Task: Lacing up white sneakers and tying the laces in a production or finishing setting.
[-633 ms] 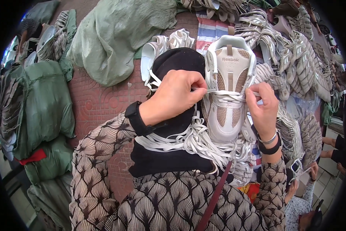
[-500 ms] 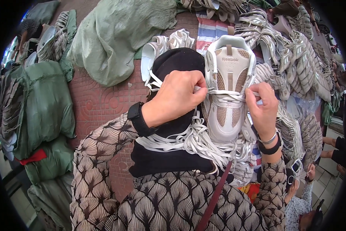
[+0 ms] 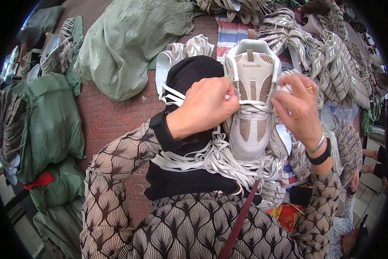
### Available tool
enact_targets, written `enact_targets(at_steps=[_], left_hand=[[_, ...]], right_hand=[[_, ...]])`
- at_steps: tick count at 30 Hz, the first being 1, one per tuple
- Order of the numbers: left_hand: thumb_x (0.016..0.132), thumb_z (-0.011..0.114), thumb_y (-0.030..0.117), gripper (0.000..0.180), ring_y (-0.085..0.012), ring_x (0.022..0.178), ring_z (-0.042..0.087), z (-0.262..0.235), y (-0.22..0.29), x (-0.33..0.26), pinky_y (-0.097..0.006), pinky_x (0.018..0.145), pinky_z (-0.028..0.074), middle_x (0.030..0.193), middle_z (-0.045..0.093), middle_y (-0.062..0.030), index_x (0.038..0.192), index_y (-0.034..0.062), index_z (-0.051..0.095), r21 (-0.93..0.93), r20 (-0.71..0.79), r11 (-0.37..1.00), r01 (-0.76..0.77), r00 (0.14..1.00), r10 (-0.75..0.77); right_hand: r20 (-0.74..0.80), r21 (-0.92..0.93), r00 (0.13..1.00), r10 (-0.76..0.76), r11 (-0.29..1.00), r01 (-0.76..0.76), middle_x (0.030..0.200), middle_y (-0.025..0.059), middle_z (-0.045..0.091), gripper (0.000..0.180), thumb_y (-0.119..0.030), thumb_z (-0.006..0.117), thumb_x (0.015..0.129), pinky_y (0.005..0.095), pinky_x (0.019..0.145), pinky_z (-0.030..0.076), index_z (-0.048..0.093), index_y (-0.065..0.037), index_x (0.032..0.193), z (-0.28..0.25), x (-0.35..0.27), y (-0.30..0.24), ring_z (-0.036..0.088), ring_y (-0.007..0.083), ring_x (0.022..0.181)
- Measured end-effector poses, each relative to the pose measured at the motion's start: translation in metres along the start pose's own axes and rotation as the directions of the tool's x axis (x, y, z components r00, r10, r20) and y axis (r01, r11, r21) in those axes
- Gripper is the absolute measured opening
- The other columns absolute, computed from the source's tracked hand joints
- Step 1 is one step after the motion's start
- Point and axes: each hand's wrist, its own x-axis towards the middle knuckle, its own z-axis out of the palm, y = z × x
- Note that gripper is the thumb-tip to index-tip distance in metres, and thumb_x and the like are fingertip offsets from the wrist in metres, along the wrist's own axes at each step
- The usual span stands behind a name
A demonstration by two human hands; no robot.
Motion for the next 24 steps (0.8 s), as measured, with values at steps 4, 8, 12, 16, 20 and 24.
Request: enact_targets(at_steps=[4,8,12,16,20,24], left_hand=[[0.076,0.065,0.018,0.014,-0.0216,0.086,0.061,-0.003,0.004,0.000,-0.037,0.078,0.044,0.092,0.064,-0.0067,0.087,0.0102,0.059,0.313,-0.088,0.920,-0.236,0.957,0.276],[0.074,0.066,0.022,0.016,-0.0164,0.107,0.050,-0.021,-0.009,0.015,-0.039,0.099,0.030,0.100,0.056,0.0015,0.086,0.0170,0.057,0.554,0.111,0.606,-0.571,0.772,0.626],[0.075,0.066,0.024,0.012,-0.0212,0.094,0.052,-0.026,-0.007,0.029,-0.041,0.092,0.033,0.085,0.056,-0.0014,0.073,0.0126,0.061,0.319,0.298,0.721,-0.615,0.787,0.540],[0.076,0.067,0.021,0.016,-0.0215,0.080,0.055,-0.007,-0.008,0.040,-0.038,0.083,0.039,0.072,0.057,-0.0053,0.069,0.0072,0.062,0.309,0.239,0.848,-0.431,0.898,0.369],[0.082,0.067,0.015,0.012,-0.0091,0.068,0.056,-0.004,-0.017,0.080,-0.026,0.059,0.045,0.074,0.064,-0.0031,0.083,0.0029,0.067,-0.372,0.123,0.927,-0.043,0.988,0.095],[0.081,0.066,0.020,0.016,-0.0183,0.071,0.059,-0.026,-0.019,0.138,-0.031,0.065,0.047,0.074,0.064,-0.0071,0.083,0.0047,0.068,-0.128,-0.225,0.945,-0.300,0.937,0.267]], right_hand=[[0.101,-0.033,0.977,-0.186,0.981,0.190,0.112,0.0041,0.053,0.031,-0.009,0.073,0.065,0.0374,0.095,0.034,0.061,-0.012,0.093,-0.010,0.014,0.015,0.049,0.0217,0.112],[0.325,0.114,0.884,-0.336,0.942,0.316,0.098,0.0038,0.056,0.028,-0.014,0.076,0.063,0.0385,0.091,0.037,0.063,-0.010,0.087,-0.012,0.039,0.034,0.052,0.0234,0.102],[0.434,0.264,0.837,-0.335,0.935,0.237,0.081,0.0039,0.053,0.019,-0.023,0.075,0.067,0.0405,0.089,0.035,0.065,-0.008,0.073,0.002,0.037,0.040,0.052,0.0233,0.089],[0.420,0.296,0.896,-0.143,0.955,0.013,0.076,0.0027,0.055,0.014,-0.022,0.068,0.072,0.0400,0.088,0.035,0.065,-0.009,0.071,0.027,0.032,0.038,0.052,0.0232,0.086],[0.263,0.707,0.944,0.199,0.627,-0.329,0.071,-0.0018,0.056,0.012,-0.019,0.061,0.086,0.0283,0.063,0.044,0.063,-0.007,0.082,0.044,0.073,0.055,0.053,0.0127,0.062],[0.455,0.847,0.796,0.399,0.081,-0.525,0.073,-0.0044,0.051,0.015,-0.021,0.047,0.097,0.0175,0.044,0.040,0.055,-0.008,0.102,0.036,0.126,0.077,0.046,0.0024,0.055]])
